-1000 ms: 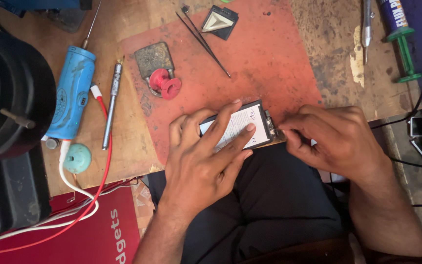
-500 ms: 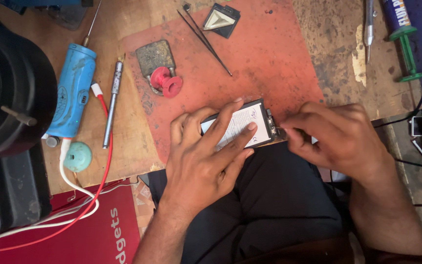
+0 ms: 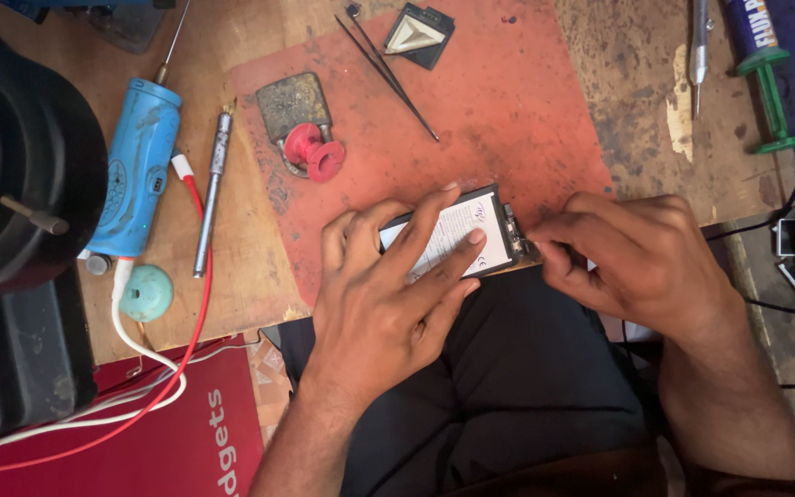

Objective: The person repairs a mobile phone battery by applying pink tape to its connector, using tweezers to position the tape, and then using a soldering iron to solder the connection. The person then inspects the battery and places it on the table.

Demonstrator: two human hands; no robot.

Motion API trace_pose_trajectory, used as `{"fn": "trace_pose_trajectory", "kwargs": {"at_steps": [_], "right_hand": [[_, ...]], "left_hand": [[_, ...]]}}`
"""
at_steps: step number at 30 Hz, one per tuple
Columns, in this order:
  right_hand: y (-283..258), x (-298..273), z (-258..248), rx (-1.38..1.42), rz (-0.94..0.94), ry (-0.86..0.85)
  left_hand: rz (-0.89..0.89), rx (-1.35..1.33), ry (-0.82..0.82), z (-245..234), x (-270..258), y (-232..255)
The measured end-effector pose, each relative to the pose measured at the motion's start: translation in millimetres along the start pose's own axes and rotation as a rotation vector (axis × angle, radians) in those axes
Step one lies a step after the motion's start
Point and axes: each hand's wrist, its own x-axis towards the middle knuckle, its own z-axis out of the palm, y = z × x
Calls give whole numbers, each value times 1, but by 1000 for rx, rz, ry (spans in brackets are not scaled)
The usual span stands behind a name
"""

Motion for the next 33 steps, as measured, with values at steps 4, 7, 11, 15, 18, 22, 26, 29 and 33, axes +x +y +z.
{"fn": "trace_pose_trajectory", "kwargs": {"at_steps": [4,7,11,15,18,22,26,29,33], "right_hand": [[-1,1,0,-8,-12,-9],[-1,0,0,-13,-16,-9],[-1,0,1,-8,-18,-6],[0,-1,2,-15,-21,3],[2,-1,2,2,-14,4],[3,-2,2,7,-18,5],[2,-2,2,-8,-10,4],[1,-1,2,-12,-12,4],[-1,0,1,-7,-14,9]], "left_hand": [[1,4,-3,0,0,0],[2,0,0,0,0,0],[4,-7,-1,0,0,0],[4,-5,-1,0,0,0],[5,-3,0,0,-1,-1],[1,-6,2,1,-1,-1],[4,-4,2,1,-1,-1],[5,-2,0,0,-1,-1],[4,-1,0,1,0,0]]}}
